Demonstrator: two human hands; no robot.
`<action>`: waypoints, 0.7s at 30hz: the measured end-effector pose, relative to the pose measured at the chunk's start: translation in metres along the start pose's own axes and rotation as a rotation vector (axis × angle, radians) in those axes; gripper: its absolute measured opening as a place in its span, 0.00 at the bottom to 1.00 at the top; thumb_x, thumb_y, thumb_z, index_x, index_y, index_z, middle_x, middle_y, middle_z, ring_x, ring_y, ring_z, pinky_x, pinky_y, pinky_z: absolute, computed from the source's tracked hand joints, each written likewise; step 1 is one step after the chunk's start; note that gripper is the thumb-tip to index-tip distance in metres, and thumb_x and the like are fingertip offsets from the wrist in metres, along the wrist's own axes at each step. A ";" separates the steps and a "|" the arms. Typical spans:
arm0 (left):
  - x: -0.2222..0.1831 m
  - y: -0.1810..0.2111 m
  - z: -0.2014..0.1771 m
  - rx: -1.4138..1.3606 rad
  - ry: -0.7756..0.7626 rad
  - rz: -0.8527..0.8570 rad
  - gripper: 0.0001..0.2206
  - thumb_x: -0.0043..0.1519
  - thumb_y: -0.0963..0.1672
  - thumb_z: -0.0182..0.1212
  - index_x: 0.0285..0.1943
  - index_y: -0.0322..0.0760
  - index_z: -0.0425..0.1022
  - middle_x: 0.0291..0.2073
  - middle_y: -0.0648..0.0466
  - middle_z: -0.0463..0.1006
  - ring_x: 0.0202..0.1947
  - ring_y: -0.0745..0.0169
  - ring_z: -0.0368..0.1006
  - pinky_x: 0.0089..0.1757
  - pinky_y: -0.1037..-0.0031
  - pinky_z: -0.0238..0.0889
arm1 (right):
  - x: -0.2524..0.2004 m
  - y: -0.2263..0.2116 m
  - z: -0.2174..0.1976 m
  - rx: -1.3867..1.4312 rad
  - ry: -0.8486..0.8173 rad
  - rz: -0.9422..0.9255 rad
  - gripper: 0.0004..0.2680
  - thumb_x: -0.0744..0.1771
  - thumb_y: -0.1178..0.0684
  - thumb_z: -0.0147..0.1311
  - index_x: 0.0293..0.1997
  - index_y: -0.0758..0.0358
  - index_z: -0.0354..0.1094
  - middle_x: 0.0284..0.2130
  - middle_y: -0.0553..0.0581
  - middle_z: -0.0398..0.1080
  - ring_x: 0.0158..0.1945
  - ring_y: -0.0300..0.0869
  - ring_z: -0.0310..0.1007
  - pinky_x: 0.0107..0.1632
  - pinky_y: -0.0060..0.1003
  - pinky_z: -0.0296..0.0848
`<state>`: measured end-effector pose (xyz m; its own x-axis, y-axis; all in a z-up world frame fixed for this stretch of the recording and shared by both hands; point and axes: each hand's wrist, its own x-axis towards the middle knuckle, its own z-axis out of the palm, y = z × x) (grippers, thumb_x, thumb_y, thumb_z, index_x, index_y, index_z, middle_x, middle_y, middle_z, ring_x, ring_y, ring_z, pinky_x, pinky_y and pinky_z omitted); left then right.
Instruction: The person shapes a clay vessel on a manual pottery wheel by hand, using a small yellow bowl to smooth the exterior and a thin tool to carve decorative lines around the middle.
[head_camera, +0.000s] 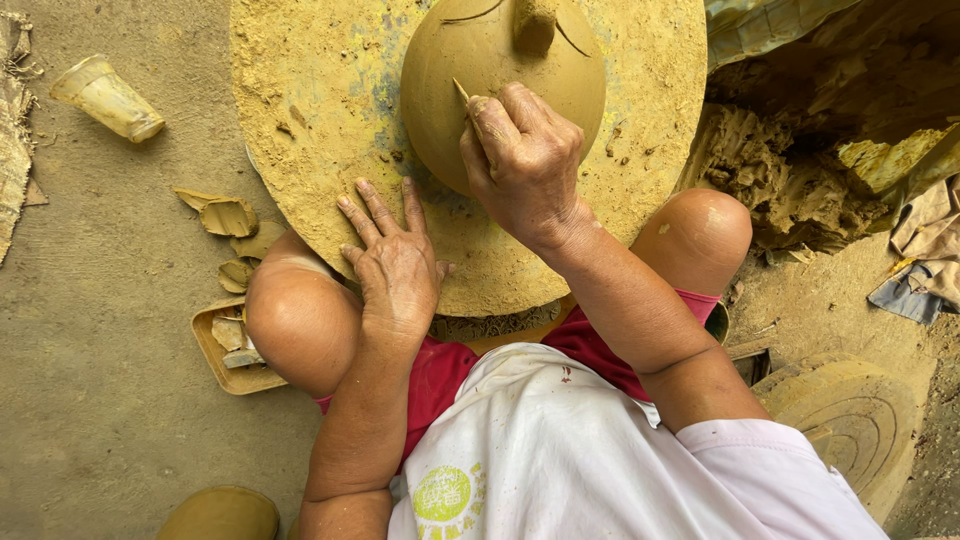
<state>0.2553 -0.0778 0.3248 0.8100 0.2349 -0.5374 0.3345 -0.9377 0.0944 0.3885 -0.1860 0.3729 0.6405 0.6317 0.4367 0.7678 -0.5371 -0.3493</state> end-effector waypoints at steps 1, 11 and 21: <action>0.000 0.000 0.000 -0.002 0.003 0.004 0.55 0.49 0.58 0.73 0.81 0.38 0.42 0.72 0.21 0.41 0.71 0.17 0.43 0.52 0.38 0.65 | 0.000 0.000 -0.001 -0.004 0.002 -0.002 0.07 0.65 0.64 0.63 0.44 0.67 0.70 0.31 0.55 0.67 0.33 0.44 0.73 0.35 0.39 0.74; -0.001 -0.003 -0.003 -0.012 -0.001 0.020 0.55 0.50 0.58 0.73 0.81 0.37 0.42 0.72 0.20 0.41 0.71 0.16 0.43 0.52 0.39 0.65 | -0.004 0.002 -0.008 0.003 -0.008 0.004 0.07 0.65 0.65 0.64 0.44 0.67 0.71 0.30 0.57 0.65 0.33 0.45 0.72 0.34 0.40 0.72; 0.000 -0.004 -0.006 -0.035 -0.002 -0.002 0.54 0.49 0.58 0.73 0.81 0.39 0.43 0.73 0.22 0.40 0.72 0.18 0.42 0.53 0.38 0.64 | -0.011 0.012 -0.020 0.080 -0.009 0.028 0.06 0.66 0.66 0.64 0.44 0.68 0.73 0.28 0.56 0.63 0.31 0.44 0.69 0.34 0.40 0.70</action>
<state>0.2573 -0.0728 0.3296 0.8083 0.2365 -0.5391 0.3528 -0.9277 0.1221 0.3903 -0.2103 0.3809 0.6616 0.6222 0.4186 0.7481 -0.5087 -0.4262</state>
